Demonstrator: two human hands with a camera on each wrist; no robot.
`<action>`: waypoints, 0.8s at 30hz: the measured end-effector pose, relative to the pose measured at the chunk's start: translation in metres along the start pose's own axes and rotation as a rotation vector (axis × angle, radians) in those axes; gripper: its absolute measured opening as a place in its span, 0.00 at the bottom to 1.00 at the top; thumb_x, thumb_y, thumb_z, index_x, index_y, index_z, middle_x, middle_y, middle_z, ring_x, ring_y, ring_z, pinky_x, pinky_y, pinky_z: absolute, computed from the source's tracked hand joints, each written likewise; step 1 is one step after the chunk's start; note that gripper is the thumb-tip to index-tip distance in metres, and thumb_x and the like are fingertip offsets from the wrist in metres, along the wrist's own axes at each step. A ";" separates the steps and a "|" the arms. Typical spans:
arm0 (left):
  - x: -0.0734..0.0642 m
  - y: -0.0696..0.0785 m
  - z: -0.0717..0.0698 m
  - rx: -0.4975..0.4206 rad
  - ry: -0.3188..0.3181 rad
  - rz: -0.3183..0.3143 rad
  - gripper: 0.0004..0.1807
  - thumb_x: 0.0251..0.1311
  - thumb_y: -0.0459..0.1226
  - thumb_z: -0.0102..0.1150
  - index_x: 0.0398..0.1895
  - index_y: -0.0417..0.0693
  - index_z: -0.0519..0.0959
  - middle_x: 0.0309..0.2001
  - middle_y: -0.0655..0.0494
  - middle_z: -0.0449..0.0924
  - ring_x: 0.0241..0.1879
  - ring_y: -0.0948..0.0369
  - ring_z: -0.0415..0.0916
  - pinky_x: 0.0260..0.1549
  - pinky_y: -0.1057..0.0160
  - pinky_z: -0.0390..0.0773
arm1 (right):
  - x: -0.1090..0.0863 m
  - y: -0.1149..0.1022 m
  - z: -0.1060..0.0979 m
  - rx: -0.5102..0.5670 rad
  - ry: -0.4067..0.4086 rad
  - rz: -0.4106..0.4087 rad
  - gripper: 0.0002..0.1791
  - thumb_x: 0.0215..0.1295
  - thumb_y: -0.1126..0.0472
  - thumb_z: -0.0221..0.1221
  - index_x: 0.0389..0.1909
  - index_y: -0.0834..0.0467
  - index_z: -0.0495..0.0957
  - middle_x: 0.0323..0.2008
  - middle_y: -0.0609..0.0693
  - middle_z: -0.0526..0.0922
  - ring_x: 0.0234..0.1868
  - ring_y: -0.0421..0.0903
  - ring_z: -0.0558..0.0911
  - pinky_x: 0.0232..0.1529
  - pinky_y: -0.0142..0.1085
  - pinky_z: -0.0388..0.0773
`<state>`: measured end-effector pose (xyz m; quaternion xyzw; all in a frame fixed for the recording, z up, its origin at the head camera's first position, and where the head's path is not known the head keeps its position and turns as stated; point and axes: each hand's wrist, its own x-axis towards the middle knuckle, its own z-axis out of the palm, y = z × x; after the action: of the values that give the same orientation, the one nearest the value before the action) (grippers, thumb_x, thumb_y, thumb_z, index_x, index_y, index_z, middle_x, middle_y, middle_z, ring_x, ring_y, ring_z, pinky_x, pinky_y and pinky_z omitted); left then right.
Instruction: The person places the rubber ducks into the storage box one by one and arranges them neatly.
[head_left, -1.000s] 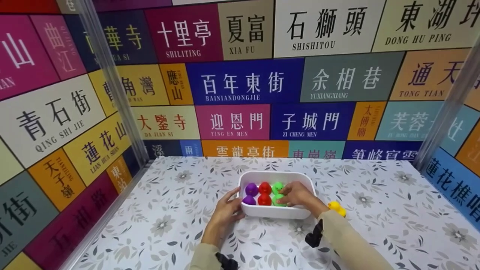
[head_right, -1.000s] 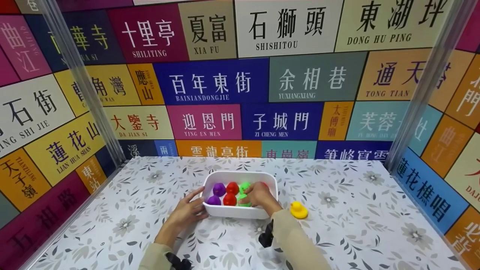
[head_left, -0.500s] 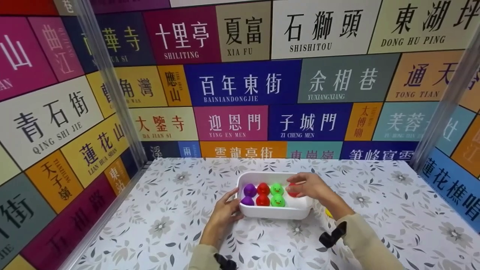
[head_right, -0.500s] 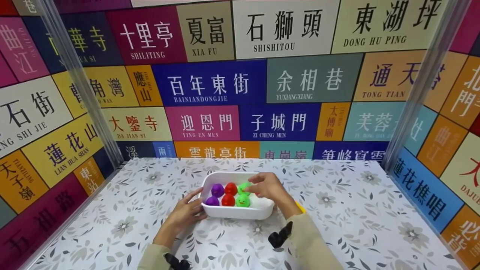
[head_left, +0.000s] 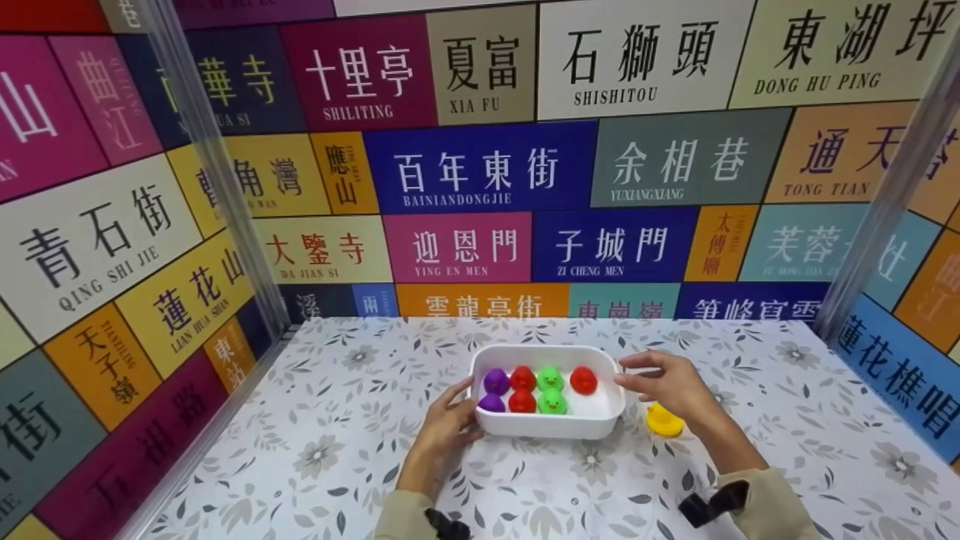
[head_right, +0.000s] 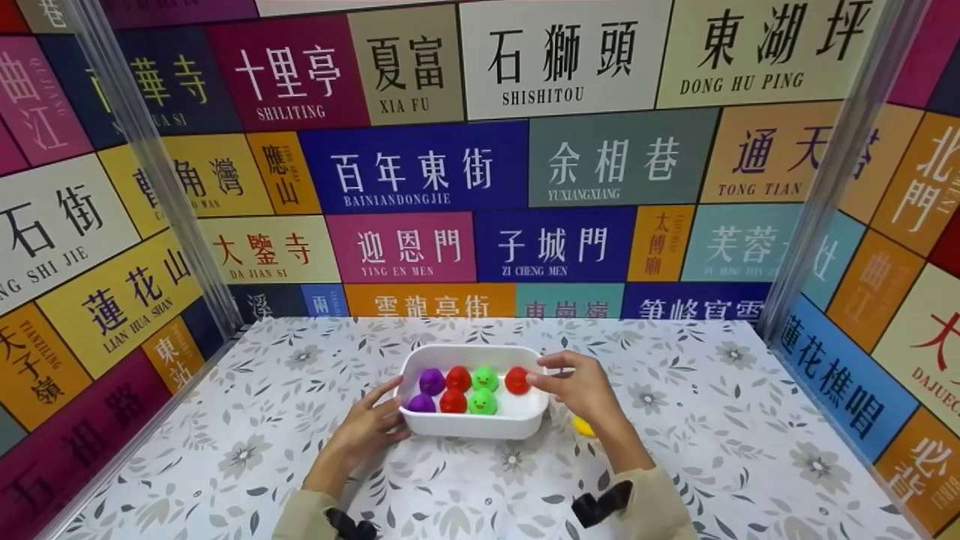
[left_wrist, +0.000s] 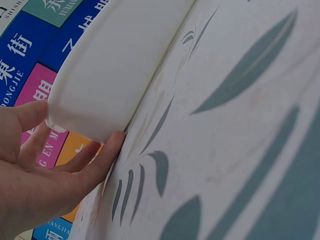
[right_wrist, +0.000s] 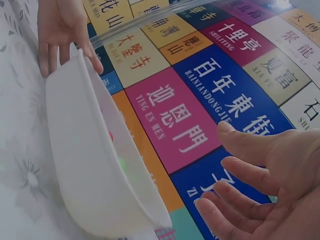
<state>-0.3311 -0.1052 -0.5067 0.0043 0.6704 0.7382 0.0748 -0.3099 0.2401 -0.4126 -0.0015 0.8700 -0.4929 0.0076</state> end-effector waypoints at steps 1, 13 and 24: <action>0.000 0.000 0.000 -0.003 -0.001 -0.003 0.29 0.73 0.36 0.49 0.76 0.46 0.62 0.57 0.35 0.77 0.44 0.58 0.82 0.44 0.56 0.85 | -0.001 0.004 -0.002 0.001 0.013 -0.003 0.35 0.60 0.43 0.68 0.62 0.60 0.76 0.64 0.63 0.77 0.54 0.53 0.84 0.50 0.39 0.86; 0.000 -0.002 -0.001 -0.005 -0.002 -0.015 0.29 0.73 0.37 0.51 0.76 0.48 0.62 0.61 0.34 0.76 0.46 0.58 0.82 0.44 0.56 0.85 | 0.000 0.043 -0.016 0.000 0.053 -0.009 0.38 0.61 0.38 0.66 0.64 0.58 0.75 0.62 0.60 0.80 0.53 0.48 0.84 0.52 0.37 0.84; -0.001 -0.003 -0.001 -0.039 -0.026 0.012 0.30 0.72 0.36 0.50 0.76 0.46 0.61 0.59 0.34 0.76 0.44 0.58 0.81 0.40 0.60 0.83 | 0.002 0.074 -0.026 -0.040 0.078 0.094 0.41 0.61 0.38 0.66 0.67 0.60 0.72 0.67 0.66 0.72 0.58 0.57 0.80 0.56 0.44 0.83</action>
<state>-0.3298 -0.1063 -0.5100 0.0164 0.6548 0.7514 0.0795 -0.3118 0.3004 -0.4623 0.0586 0.8784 -0.4744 -0.0030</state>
